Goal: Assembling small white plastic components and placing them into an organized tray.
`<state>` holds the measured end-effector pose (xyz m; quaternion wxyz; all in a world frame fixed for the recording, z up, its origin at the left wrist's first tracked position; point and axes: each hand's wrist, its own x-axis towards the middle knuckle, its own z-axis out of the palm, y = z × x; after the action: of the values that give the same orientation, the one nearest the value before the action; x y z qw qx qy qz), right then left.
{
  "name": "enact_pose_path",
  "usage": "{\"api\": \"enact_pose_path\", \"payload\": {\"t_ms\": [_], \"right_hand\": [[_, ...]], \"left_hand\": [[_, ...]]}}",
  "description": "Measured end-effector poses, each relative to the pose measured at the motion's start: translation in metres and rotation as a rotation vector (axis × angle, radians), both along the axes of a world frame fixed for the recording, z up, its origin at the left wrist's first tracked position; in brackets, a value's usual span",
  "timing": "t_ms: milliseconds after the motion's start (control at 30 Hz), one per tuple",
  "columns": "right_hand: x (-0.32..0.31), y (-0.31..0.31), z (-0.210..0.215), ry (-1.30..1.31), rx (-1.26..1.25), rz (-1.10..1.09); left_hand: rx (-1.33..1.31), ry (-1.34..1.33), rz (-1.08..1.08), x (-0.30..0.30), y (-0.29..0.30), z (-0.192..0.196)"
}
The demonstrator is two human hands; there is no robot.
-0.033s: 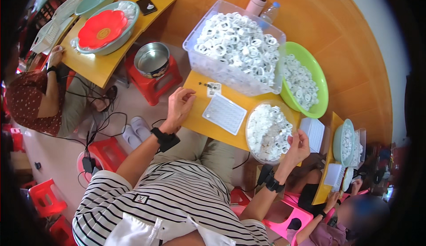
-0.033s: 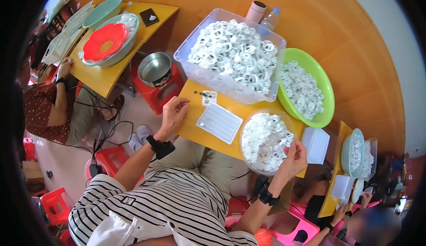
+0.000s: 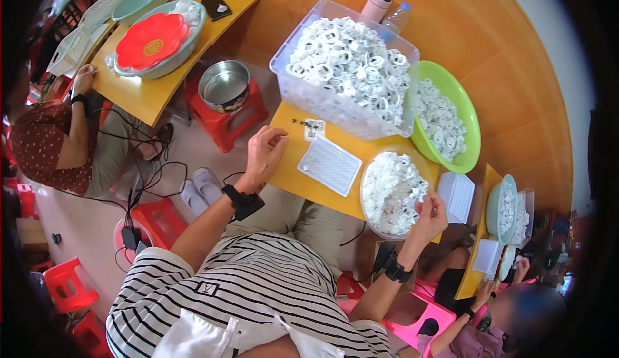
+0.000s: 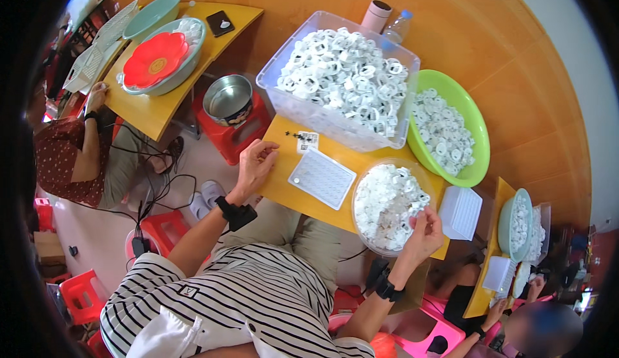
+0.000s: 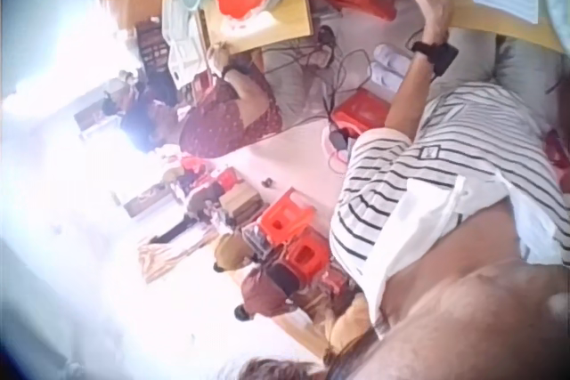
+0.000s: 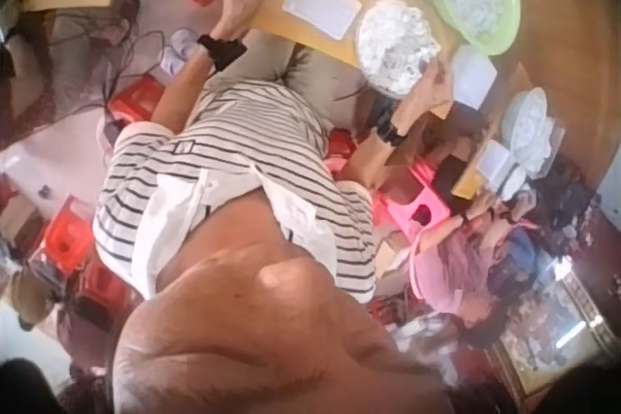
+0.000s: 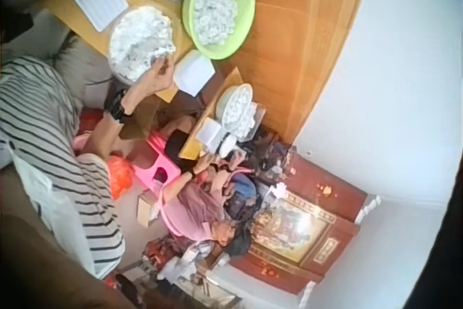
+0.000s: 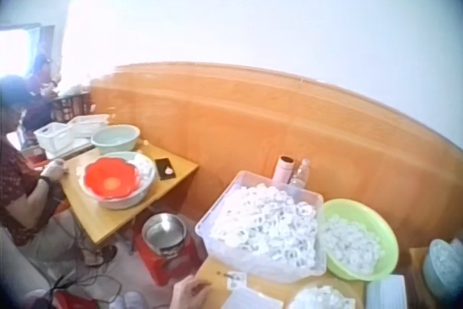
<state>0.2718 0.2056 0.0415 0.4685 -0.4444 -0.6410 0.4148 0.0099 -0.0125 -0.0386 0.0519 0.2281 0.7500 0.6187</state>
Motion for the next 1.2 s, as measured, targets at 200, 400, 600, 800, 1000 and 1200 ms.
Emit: {"api": "enact_pose_path", "payload": {"t_ms": [200,400,600,800,1000,1200], "right_hand": [[-0.014,-0.042,-0.033,-0.118,-0.111,0.129],[-0.048,-0.07,-0.025,-0.24,0.098,0.19],[0.01,-0.016,-0.048,-0.411,0.128,-0.042],[0.023,-0.007,-0.044,-0.445,0.143,-0.044],[0.033,0.005,-0.04,-0.553,0.21,-0.151],[0.03,0.008,-0.04,-0.601,0.228,-0.104]], "left_hand": [[-0.044,0.052,-0.003,0.0,0.0,-0.003],[-0.015,0.035,-0.03,0.0,0.002,-0.004],[-0.039,0.011,-0.039,-0.001,-0.002,0.001],[-0.021,-0.001,-0.029,-0.001,0.002,0.0],[0.013,-0.066,-0.03,0.0,0.002,0.007],[0.002,-0.062,-0.043,0.0,0.002,0.006]]}}
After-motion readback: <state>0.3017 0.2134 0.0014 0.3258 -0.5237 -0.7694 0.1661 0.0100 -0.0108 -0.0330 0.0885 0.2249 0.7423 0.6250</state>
